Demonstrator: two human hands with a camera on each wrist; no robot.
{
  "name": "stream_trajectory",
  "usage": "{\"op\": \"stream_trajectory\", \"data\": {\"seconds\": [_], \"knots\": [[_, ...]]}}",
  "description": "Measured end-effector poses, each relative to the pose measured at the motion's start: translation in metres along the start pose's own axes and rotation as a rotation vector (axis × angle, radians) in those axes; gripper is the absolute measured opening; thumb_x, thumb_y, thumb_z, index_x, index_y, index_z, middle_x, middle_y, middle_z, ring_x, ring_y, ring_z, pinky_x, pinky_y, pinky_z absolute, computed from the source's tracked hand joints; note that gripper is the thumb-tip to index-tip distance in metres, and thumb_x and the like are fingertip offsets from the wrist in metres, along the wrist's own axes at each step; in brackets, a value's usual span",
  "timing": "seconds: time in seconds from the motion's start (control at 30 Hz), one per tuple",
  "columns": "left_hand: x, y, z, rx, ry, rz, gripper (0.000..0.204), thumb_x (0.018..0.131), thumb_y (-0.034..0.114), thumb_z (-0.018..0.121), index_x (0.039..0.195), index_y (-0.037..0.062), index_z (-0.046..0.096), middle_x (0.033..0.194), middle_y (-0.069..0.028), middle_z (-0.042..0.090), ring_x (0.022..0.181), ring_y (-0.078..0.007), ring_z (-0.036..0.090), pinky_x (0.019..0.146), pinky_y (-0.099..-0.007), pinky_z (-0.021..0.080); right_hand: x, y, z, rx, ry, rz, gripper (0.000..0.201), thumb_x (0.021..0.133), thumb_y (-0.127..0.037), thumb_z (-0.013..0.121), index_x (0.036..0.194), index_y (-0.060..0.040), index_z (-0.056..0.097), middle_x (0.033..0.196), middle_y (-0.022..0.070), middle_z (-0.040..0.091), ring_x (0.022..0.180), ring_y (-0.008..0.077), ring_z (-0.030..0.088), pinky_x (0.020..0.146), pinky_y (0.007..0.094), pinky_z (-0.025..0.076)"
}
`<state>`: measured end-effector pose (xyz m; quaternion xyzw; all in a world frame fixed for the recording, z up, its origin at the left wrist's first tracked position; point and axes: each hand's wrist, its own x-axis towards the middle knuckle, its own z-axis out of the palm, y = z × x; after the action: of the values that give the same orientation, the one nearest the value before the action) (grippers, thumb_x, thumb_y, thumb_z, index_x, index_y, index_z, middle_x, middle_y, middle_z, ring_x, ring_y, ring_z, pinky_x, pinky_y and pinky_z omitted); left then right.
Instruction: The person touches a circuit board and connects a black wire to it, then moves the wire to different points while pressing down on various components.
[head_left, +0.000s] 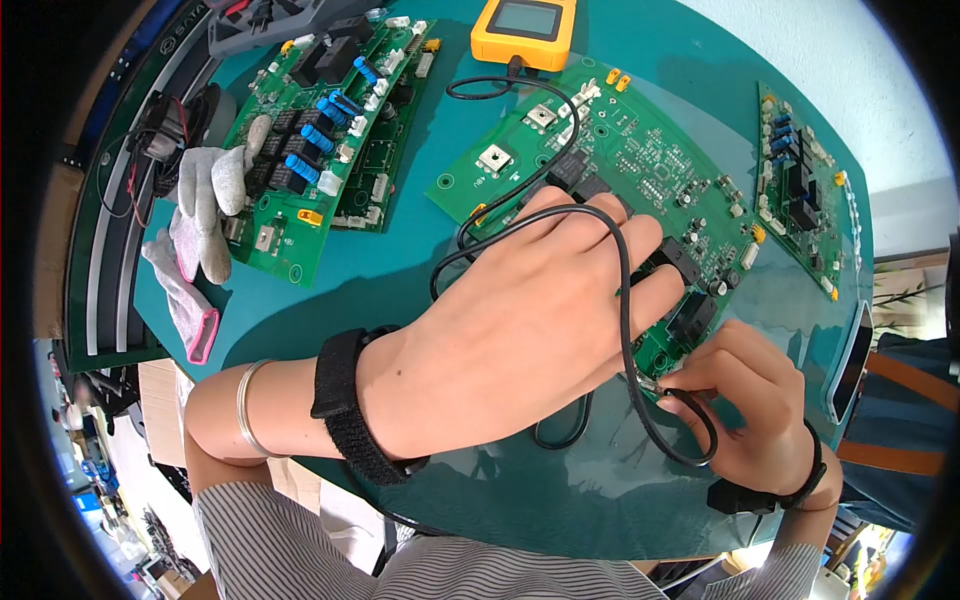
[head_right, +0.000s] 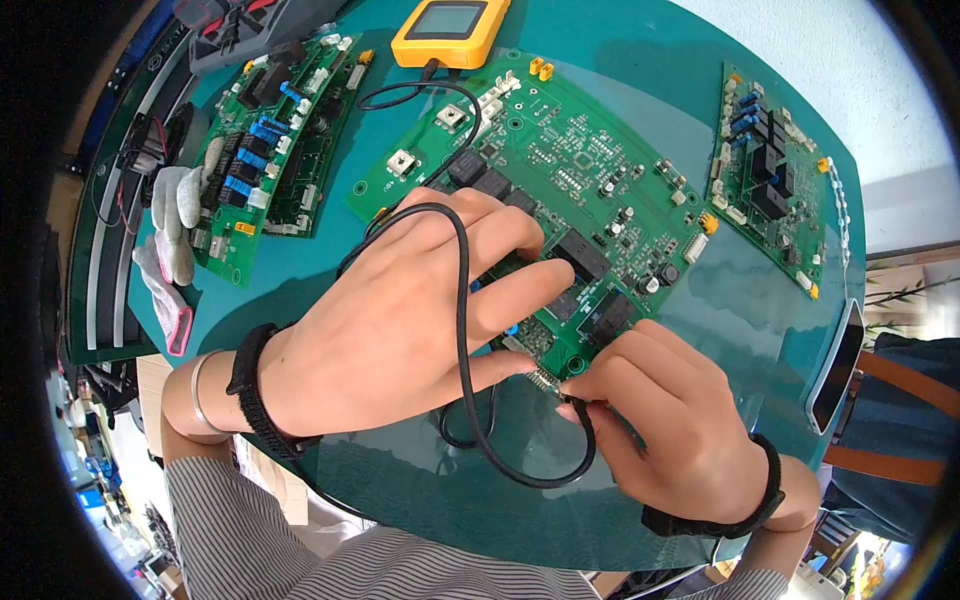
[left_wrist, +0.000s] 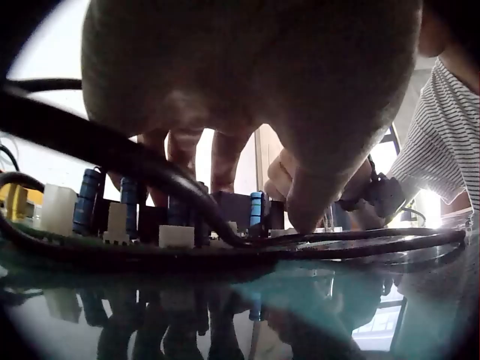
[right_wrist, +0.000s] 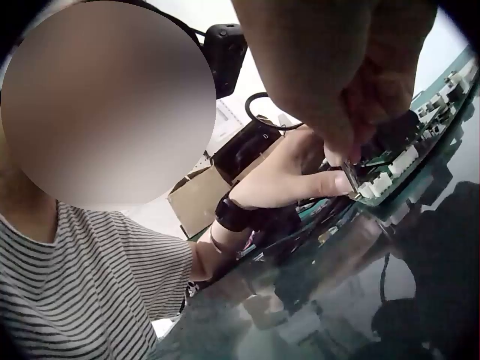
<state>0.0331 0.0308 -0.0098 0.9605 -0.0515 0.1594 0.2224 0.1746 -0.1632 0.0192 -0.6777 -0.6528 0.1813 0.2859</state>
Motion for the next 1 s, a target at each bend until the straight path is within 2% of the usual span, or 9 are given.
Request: {"op": "stream_trajectory", "data": {"seconds": [0.47, 0.57, 0.77, 1.0], "knots": [[0.0003, 0.0000, 0.0002, -0.005, -0.011, -0.002, 0.067, 0.067, 0.017, 0.086, 0.126, 0.0081, 0.058, 0.115, -0.0129, 0.057, 0.107, -0.0389, 0.060, 0.092, -0.0497, 0.045, 0.0010, -0.0010, -0.0014, -0.020, -0.006, 0.008, 0.027, 0.073, 0.007, 0.079, 0.096, 0.0005, 0.066, 0.086, 0.0123, 0.058, 0.075, 0.0322, 0.058, 0.064, 0.0416, 0.046], [0.0000, -0.0006, 0.0013, -0.018, 0.005, 0.005, 0.066, 0.067, 0.017, 0.087, 0.126, 0.0082, 0.058, 0.115, -0.0128, 0.057, 0.107, -0.0386, 0.060, 0.092, -0.0495, 0.045, 0.0028, 0.0012, -0.0028, -0.045, -0.004, -0.046, 0.029, 0.073, 0.005, 0.081, 0.098, 0.0009, 0.067, 0.088, 0.0124, 0.060, 0.076, 0.0319, 0.059, 0.064, 0.0404, 0.047], [-0.0009, -0.0008, 0.0013, -0.012, 0.008, 0.003, 0.069, 0.066, 0.017, 0.087, 0.127, 0.0083, 0.057, 0.115, -0.0126, 0.057, 0.106, -0.0382, 0.059, 0.092, -0.0494, 0.045, 0.0031, 0.0003, -0.0062, -0.005, -0.108, -0.093, 0.029, 0.074, 0.002, 0.081, 0.100, 0.0022, 0.067, 0.091, 0.0127, 0.062, 0.078, 0.0319, 0.061, 0.065, 0.0412, 0.050], [0.0000, -0.0005, 0.0008, -0.025, 0.008, 0.001, 0.069, 0.065, 0.016, 0.087, 0.127, 0.0077, 0.058, 0.116, -0.0126, 0.056, 0.107, -0.0385, 0.059, 0.092, -0.0498, 0.045, 0.0035, -0.0003, -0.0047, -0.073, -0.009, -0.093, 0.030, 0.073, 0.005, 0.079, 0.101, 0.0037, 0.067, 0.091, 0.0141, 0.062, 0.077, 0.0332, 0.061, 0.066, 0.0412, 0.050]]}}
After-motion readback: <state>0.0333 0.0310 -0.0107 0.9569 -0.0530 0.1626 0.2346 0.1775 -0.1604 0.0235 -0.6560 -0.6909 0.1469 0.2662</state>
